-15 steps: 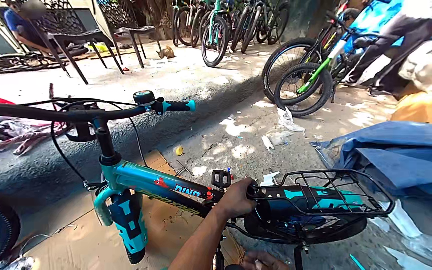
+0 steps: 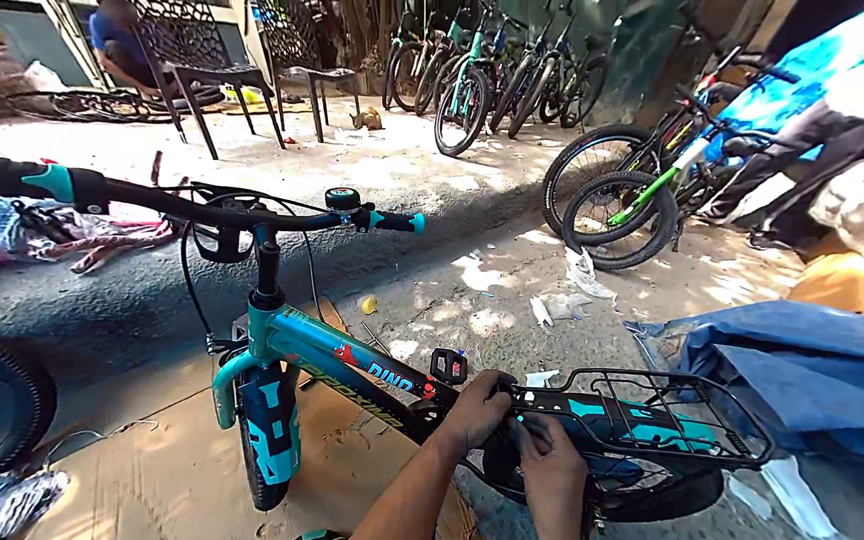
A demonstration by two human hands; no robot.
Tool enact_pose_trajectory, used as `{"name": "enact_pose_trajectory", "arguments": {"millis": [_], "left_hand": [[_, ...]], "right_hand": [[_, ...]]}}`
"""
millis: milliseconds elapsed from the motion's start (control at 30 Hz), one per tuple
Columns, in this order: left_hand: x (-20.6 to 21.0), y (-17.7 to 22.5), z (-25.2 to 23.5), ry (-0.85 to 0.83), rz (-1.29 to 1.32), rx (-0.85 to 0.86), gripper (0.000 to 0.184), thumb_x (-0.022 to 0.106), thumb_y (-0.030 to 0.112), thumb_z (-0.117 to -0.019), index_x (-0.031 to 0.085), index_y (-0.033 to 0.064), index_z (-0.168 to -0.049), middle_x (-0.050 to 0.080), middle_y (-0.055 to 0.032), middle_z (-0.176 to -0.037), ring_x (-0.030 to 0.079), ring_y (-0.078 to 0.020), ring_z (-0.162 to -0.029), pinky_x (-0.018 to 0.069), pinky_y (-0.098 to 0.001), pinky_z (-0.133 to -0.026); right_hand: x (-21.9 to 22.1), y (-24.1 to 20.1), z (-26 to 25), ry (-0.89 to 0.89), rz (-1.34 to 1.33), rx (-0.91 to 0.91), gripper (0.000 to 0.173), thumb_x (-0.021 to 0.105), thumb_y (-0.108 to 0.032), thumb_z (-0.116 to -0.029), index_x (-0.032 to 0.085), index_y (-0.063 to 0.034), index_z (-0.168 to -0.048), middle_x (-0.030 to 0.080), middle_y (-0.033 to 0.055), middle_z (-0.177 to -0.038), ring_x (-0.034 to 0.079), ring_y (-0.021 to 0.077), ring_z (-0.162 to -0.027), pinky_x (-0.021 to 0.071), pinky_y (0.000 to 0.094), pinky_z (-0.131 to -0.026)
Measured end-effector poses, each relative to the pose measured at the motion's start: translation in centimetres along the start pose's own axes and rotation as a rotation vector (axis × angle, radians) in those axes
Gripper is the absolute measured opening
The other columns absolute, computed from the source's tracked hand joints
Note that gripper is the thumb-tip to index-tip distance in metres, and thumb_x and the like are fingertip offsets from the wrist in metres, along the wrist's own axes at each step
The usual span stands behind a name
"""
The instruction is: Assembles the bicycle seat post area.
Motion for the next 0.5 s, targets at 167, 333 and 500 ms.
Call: {"name": "enact_pose_trajectory", "arguments": {"millis": [167, 333, 500], "left_hand": [[-0.1, -0.1, 0.1, 0.012, 0.109, 0.021, 0.045, 0.034, 0.023, -0.099, 0.066, 0.0081, -0.128, 0.062, -0.0111, -0.133, 0.059, -0.0182, -0.121, 0.0483, -0.0416, -0.104], [-0.2, -0.4, -0.1, 0.007, 0.091, 0.047, 0.046, 0.033, 0.022, -0.0992, 0.067, 0.0083, -0.127, 0.063, -0.0094, -0.132, 0.06, -0.0166, -0.121, 0.048, -0.0407, -0.105], [-0.3, -0.2, 0.1, 0.003, 0.099, 0.033, 0.047, 0.032, 0.022, -0.0989, 0.067, 0.0086, -0.127, 0.062, -0.0092, -0.133, 0.06, -0.0169, -0.12, 0.0491, -0.0418, -0.103]], "right_hand": [[0.6, -1.1, 0.0, 0.083, 0.158, -0.049, 0.021, 0.082, -0.018, -0.0873, 0.073, -0.0073, -0.103, 0.077, 0.0069, -0.091, 0.076, 0.0183, -0.078, 0.0639, 0.042, -0.072], [0.6, -2.2, 0.5, 0.155, 0.287, -0.154, 0.017, 0.081, -0.015, -0.0862, 0.074, -0.0041, -0.098, 0.075, 0.0108, -0.089, 0.075, 0.025, -0.08, 0.0615, 0.0472, -0.071], [1.2, 0.0, 0.9, 0.175, -0.057, 0.096, 0.017, 0.08, -0.014, -0.0896, 0.07, -0.0058, -0.1, 0.076, 0.0017, -0.083, 0.074, 0.0089, -0.071, 0.065, 0.0298, -0.068]]}}
Point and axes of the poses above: each hand's wrist, its own z-axis away from the middle knuckle, its own x-axis out of the palm, y = z × x, the point moved 10 cm from there along -z, towards the middle knuckle
